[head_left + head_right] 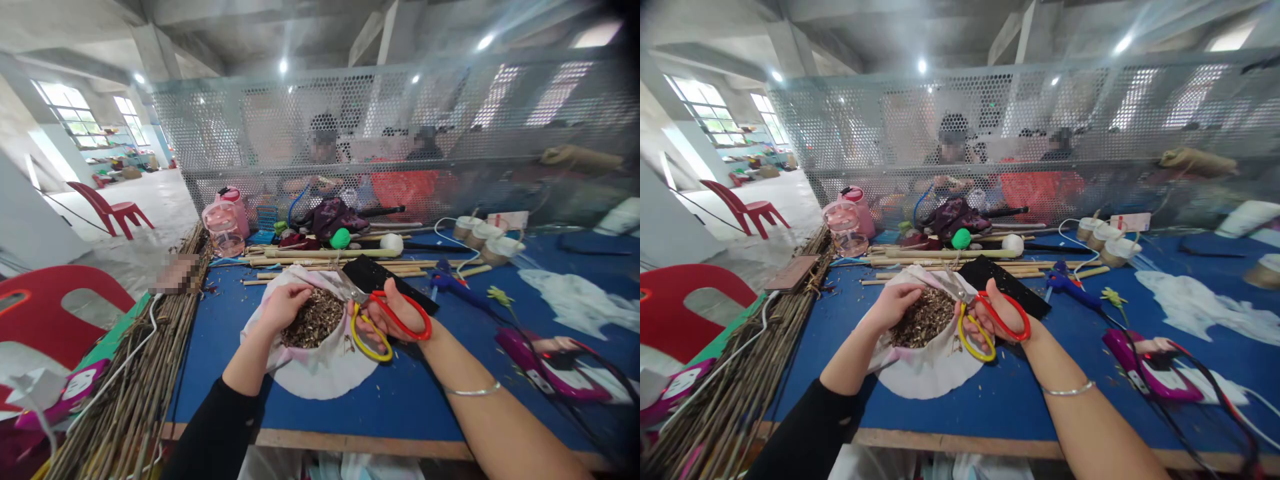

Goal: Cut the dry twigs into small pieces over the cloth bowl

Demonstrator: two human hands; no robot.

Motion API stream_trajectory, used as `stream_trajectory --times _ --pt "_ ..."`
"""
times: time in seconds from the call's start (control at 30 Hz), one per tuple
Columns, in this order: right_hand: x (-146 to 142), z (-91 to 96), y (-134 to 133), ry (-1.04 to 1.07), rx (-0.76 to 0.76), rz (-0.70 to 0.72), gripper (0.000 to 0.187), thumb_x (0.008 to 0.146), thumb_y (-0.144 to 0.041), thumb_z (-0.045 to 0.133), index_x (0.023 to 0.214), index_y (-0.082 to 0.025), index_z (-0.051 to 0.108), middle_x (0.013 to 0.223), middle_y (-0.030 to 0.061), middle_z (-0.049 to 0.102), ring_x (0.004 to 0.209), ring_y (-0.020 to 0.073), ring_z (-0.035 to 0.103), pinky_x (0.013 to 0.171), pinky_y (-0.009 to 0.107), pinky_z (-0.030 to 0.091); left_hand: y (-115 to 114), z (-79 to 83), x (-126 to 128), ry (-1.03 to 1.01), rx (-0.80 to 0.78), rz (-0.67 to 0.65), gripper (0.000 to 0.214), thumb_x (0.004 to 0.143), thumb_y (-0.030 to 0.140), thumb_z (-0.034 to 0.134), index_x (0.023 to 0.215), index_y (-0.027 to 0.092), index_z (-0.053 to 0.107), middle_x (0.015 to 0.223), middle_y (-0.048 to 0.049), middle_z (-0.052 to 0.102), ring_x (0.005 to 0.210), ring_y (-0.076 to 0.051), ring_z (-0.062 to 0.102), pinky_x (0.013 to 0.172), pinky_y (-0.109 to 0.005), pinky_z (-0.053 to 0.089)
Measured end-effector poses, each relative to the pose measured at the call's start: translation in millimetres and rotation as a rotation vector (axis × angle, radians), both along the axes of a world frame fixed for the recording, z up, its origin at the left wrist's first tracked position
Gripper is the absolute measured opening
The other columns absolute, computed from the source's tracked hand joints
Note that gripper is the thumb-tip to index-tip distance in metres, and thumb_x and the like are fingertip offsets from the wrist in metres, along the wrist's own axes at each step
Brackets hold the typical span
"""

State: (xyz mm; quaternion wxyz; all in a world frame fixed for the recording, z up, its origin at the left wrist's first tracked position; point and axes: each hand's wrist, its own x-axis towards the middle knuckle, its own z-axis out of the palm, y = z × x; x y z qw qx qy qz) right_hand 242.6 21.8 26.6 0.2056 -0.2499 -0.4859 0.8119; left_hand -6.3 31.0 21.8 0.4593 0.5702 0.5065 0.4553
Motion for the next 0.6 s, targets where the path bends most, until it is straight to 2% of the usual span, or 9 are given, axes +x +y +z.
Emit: stream_trajectory --times 0.1,0.23,0.3,0.37,0.43,0.6 --pt "-3.8 -0.9 5.4 0.035 0.007 -0.109 0.086 0.064 -0.086 0.015 0.099 -0.016 0.050 0.063 0.0002 0.049 0.046 0.0114 0.048 0.043 0.026 0.044 5.4 12.1 3.9 0.367 0.157 -0.035 0.021 0.076 0.028 0.057 0.088 0.020 0.071 0.092 -0.0058 0.069 0.088 -0.020 0.061 0.085 -0.030 0.042" --pt "-12.6 -9.6 10.9 0.068 0.000 -0.252 0.084 0.066 -0.084 0.012 0.102 -0.017 0.049 0.059 -0.0012 0.048 0.044 0.0116 0.046 0.043 0.026 0.044 14.5 22.3 24.4 0.622 0.177 -0.069 0.016 0.070 0.032 0.062 0.076 0.020 0.072 0.084 -0.0086 0.070 0.084 -0.023 0.061 0.082 -0.029 0.041" --pt "-15.6 -13.8 12.3 0.073 -0.017 -0.294 0.081 0.069 -0.082 0.013 0.103 -0.017 0.049 0.058 -0.0013 0.048 0.043 0.0118 0.047 0.042 0.026 0.043 17.0 20.7 36.5 0.669 0.162 -0.099 0.014 0.059 0.031 0.072 0.068 0.021 0.071 0.076 -0.0083 0.069 0.082 -0.024 0.061 0.082 -0.029 0.041" --pt "-17.3 -16.1 12.9 0.050 -0.034 -0.320 0.079 0.071 -0.080 0.012 0.103 -0.017 0.048 0.057 -0.0014 0.048 0.042 0.0118 0.046 0.040 0.025 0.043 17.6 16.8 43.9 0.715 0.161 -0.107 0.012 0.054 0.026 0.074 0.063 0.021 0.069 0.072 -0.0078 0.068 0.079 -0.024 0.061 0.081 -0.029 0.041" --pt "-17.9 -16.6 13.3 0.013 -0.054 -0.334 0.079 0.073 -0.079 0.011 0.103 -0.016 0.047 0.056 -0.0019 0.048 0.040 0.0116 0.045 0.039 0.025 0.043 16.8 13.0 44.1 0.758 0.172 -0.123 0.006 0.058 0.021 0.069 0.064 0.020 0.070 0.071 -0.0071 0.069 0.076 -0.023 0.061 0.081 -0.030 0.041" --pt "-17.6 -16.6 15.2 -0.022 -0.081 -0.352 0.079 0.074 -0.077 0.008 0.103 -0.015 0.047 0.055 -0.0020 0.048 0.039 0.0114 0.046 0.039 0.026 0.044 12.3 8.7 20.8 0.699 0.206 -0.145 0.015 0.067 0.020 0.061 0.075 0.024 0.073 0.081 -0.0052 0.071 0.079 -0.021 0.061 0.082 -0.029 0.042"
